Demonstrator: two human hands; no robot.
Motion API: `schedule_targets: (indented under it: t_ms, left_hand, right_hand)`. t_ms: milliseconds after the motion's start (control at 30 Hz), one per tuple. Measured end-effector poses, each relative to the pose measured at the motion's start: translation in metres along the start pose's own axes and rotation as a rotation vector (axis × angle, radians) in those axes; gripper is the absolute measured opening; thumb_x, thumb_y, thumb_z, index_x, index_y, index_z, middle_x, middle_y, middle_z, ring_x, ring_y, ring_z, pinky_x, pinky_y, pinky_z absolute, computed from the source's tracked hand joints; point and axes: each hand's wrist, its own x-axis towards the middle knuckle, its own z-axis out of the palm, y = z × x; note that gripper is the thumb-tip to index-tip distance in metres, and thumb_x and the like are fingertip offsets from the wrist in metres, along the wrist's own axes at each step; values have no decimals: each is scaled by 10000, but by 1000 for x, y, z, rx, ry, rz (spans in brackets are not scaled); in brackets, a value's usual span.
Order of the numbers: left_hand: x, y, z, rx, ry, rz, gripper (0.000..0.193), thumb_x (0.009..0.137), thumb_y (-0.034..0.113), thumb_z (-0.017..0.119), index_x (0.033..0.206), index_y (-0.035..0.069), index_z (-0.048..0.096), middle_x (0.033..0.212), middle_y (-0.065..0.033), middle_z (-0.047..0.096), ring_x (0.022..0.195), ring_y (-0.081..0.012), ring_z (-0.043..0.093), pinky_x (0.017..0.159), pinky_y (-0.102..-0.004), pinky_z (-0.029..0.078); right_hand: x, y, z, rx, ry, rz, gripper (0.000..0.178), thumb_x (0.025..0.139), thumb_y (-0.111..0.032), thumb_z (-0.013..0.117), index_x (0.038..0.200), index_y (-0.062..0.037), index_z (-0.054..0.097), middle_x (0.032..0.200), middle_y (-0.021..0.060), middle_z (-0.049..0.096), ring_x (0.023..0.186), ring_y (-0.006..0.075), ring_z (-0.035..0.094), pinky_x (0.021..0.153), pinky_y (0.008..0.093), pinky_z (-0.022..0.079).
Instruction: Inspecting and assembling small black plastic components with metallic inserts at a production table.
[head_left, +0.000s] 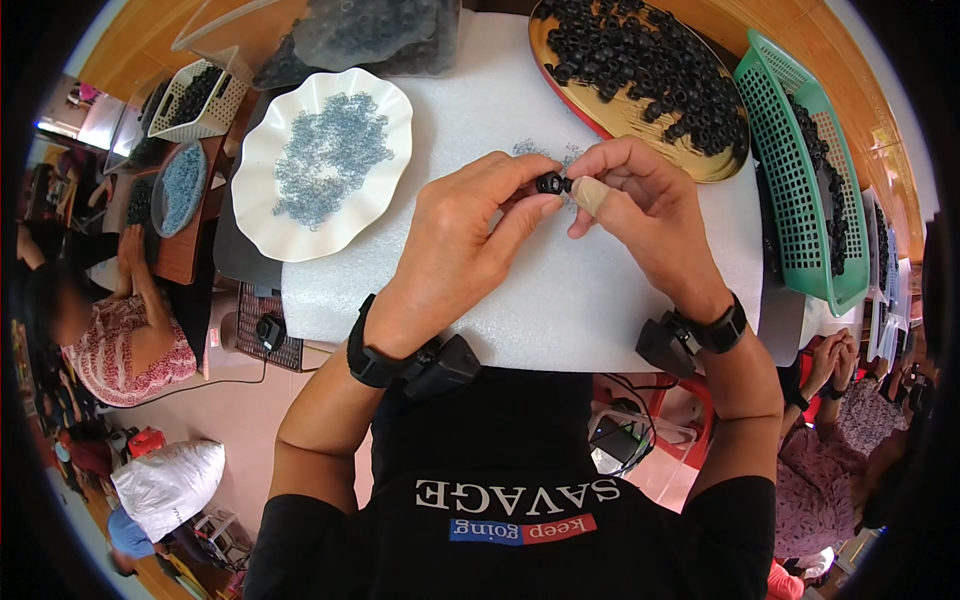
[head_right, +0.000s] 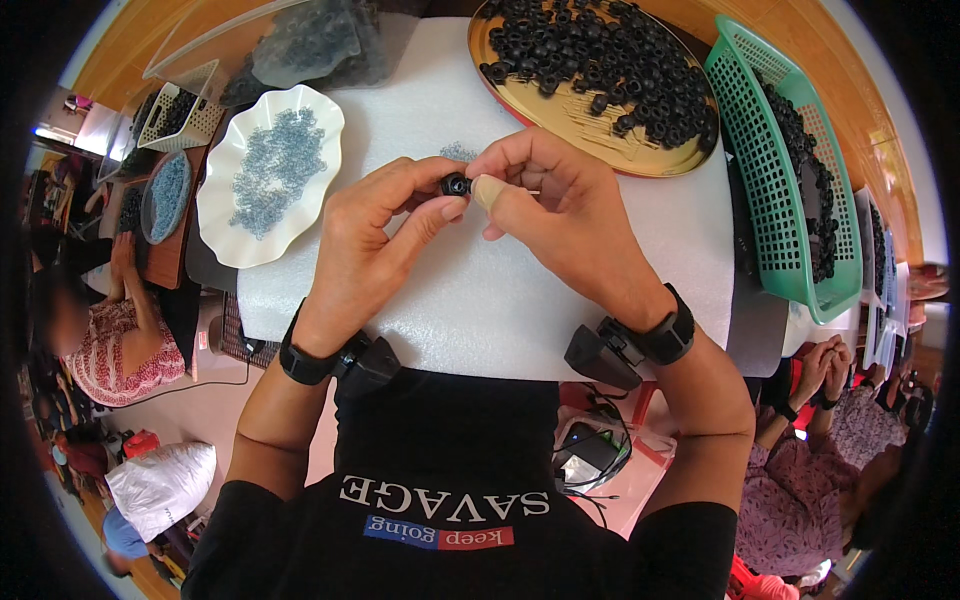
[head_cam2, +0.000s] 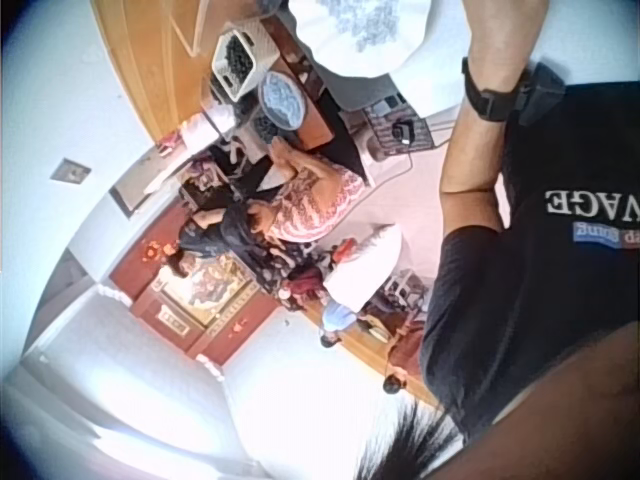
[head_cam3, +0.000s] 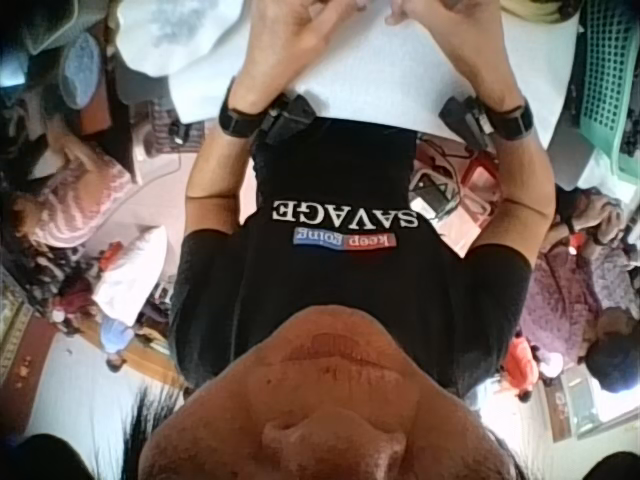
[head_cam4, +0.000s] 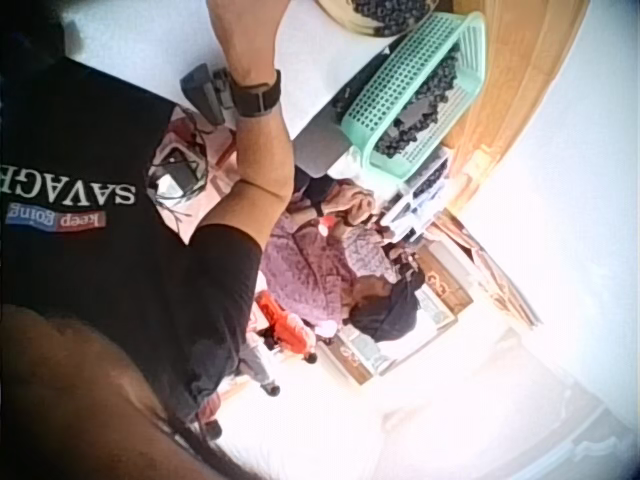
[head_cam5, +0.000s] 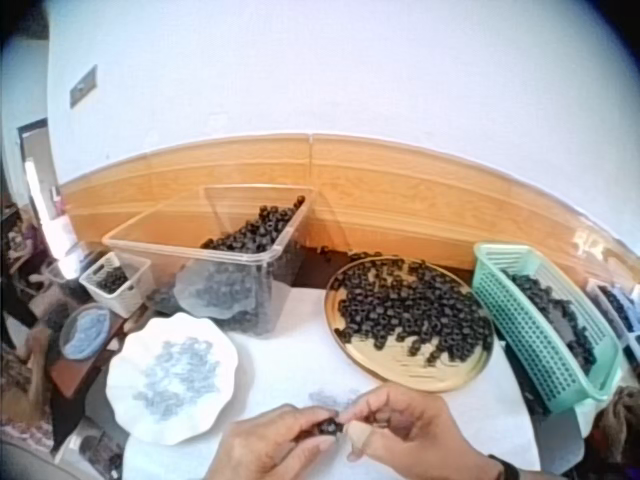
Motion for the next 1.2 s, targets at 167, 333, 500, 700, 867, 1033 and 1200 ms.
schedule_targets:
  t_ms: [167,333,500,700,867,1033,1200]
  left_hand:
    - [0,1,-1,24,1,23,196,827,27,659,1018,-11,636,797,-131,633,679,-248,631,600,-306,482]
    - [1,2,-2,46,-33,1,201,827,28,654,1021,-15,625,801,-137,623,680,-266,625,596,-325,478]
    - [2,-2,-1,85,-39,56,205,827,35,652,1021,-22,619,808,-144,620,685,-290,617,599,-342,477]
    - [2,-1,-1,89,-46,53,199,831,37,647,1019,-25,621,807,-148,617,679,-296,611,600,-348,475]
    - [2,-1,-2,70,-32,-17,194,829,31,646,1014,-23,624,800,-147,612,673,-296,607,598,-349,470]
    - [2,-3,-4,97,-53,9,226,825,18,665,1047,-21,640,830,-121,639,713,-205,635,636,-274,493]
    - [2,0,-5,103,-56,6,221,824,22,667,1040,-20,641,812,-122,632,710,-209,635,634,-279,493]
  right_hand:
    - [0,-1,1,0,8,-18,160,871,-32,590,1018,32,590,904,61,625,741,104,601,670,228,498]
    - [0,-1,-1,-10,-11,17,151,874,-24,589,1013,35,597,912,64,632,748,95,601,665,222,499]
    - [-1,7,3,-62,45,-65,145,875,-23,599,1009,33,603,902,64,645,751,80,605,653,206,496]
    - [-1,5,-2,-108,38,-56,138,878,-35,607,996,35,615,893,67,653,737,87,615,660,212,506]
    - [2,4,-11,31,-49,38,156,881,-52,613,1006,42,618,906,77,654,727,109,622,674,240,516]
    - [2,5,-8,19,-36,41,168,893,-71,614,1016,44,614,921,86,652,718,118,620,685,254,522]
    - [2,2,-6,9,-34,37,176,899,-88,624,1017,43,611,922,88,651,723,118,619,680,257,523]
